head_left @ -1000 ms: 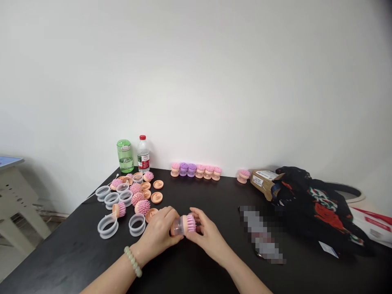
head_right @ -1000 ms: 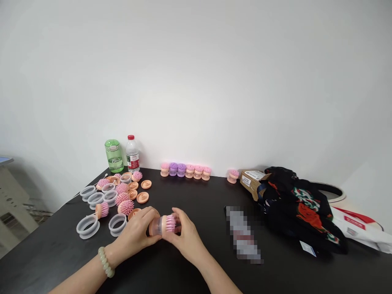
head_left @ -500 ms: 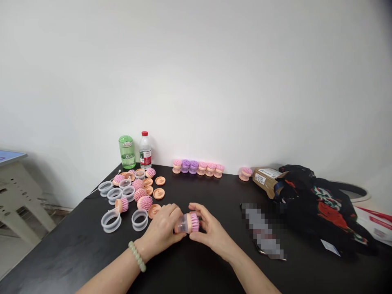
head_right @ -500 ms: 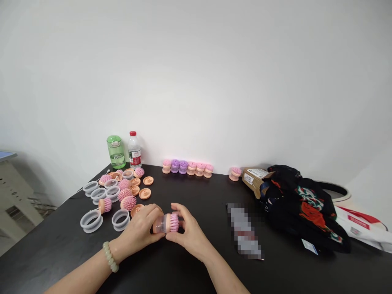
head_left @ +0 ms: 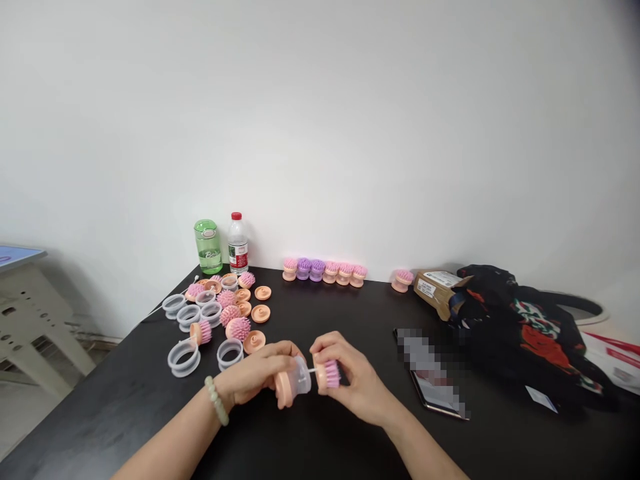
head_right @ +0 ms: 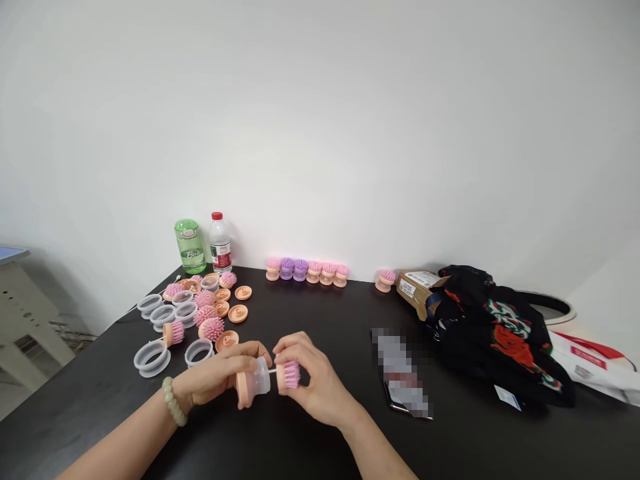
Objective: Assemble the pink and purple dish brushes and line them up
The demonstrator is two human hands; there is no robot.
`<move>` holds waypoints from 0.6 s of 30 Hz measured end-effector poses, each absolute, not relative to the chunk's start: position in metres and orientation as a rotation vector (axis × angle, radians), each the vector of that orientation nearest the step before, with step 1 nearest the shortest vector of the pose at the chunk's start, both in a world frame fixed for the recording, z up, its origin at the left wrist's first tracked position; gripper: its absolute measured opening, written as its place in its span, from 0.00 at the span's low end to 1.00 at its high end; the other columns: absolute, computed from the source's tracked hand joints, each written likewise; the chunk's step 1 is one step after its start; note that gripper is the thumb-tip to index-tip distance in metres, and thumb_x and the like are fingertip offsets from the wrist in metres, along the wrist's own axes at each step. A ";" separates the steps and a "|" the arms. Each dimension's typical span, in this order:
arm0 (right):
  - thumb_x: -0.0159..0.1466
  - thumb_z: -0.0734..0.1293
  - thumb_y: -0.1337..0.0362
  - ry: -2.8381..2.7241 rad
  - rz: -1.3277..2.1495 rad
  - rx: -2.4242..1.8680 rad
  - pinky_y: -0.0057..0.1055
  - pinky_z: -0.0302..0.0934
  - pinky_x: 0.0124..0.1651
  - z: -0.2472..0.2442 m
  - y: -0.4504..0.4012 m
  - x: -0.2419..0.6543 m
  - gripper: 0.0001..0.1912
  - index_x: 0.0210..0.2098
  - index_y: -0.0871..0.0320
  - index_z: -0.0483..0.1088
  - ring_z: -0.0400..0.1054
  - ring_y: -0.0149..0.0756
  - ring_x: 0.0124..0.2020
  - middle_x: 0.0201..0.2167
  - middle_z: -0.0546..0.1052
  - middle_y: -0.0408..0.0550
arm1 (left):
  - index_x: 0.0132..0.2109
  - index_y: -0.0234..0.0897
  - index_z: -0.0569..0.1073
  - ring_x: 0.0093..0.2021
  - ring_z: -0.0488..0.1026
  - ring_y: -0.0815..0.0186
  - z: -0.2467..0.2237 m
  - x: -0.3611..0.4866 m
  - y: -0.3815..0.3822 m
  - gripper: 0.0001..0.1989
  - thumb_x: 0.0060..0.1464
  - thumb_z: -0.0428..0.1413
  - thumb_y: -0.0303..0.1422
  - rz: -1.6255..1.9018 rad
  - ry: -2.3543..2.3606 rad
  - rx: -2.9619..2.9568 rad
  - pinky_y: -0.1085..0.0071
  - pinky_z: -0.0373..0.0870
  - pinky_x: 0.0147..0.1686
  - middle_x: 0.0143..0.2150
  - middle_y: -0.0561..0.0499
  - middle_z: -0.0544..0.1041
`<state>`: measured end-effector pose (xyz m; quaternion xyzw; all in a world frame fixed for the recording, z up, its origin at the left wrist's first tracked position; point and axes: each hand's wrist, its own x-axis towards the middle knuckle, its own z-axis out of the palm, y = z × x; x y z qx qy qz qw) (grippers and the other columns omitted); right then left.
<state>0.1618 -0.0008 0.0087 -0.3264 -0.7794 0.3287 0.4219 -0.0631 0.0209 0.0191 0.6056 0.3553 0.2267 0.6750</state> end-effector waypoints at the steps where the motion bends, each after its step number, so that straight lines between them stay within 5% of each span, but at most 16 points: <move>1: 0.55 0.71 0.71 -1.896 0.810 -0.835 0.39 0.64 0.52 0.006 0.002 0.165 0.14 0.40 0.50 0.71 0.69 0.42 0.49 0.47 0.73 0.48 | 0.43 0.34 0.69 0.23 0.70 0.68 0.019 -0.065 0.022 0.17 0.52 0.53 0.42 0.506 0.774 1.281 0.71 0.63 0.25 0.26 0.54 0.73; 6: 0.53 0.70 0.68 -1.755 0.716 -1.278 0.40 0.65 0.50 -0.015 0.023 0.182 0.19 0.44 0.52 0.71 0.70 0.43 0.46 0.46 0.73 0.47 | 0.50 0.37 0.70 0.40 0.75 0.64 0.014 -0.069 0.025 0.21 0.52 0.62 0.41 0.656 0.564 1.161 0.67 0.68 0.42 0.42 0.47 0.77; 9: 0.53 0.70 0.67 -1.803 0.568 -1.481 0.44 0.63 0.54 -0.027 0.032 0.184 0.20 0.46 0.53 0.71 0.70 0.45 0.48 0.46 0.74 0.48 | 0.47 0.37 0.71 0.40 0.72 0.66 0.009 -0.068 0.027 0.20 0.49 0.66 0.38 0.732 0.518 1.173 0.71 0.65 0.40 0.42 0.49 0.74; 14: 0.56 0.73 0.63 -1.815 0.290 -1.302 0.50 0.61 0.59 -0.024 0.026 0.179 0.26 0.53 0.53 0.68 0.64 0.51 0.57 0.53 0.73 0.53 | 0.56 0.43 0.66 0.40 0.70 0.66 0.004 -0.066 0.029 0.30 0.48 0.67 0.34 0.830 0.595 1.219 0.70 0.64 0.39 0.41 0.52 0.71; 18: 0.62 0.71 0.55 -1.903 0.294 -1.041 0.45 0.68 0.50 -0.015 0.009 0.165 0.24 0.54 0.54 0.68 0.71 0.46 0.46 0.48 0.75 0.54 | 0.55 0.41 0.66 0.42 0.70 0.66 0.002 -0.062 0.027 0.25 0.52 0.64 0.35 0.862 0.614 1.366 0.68 0.64 0.43 0.46 0.50 0.72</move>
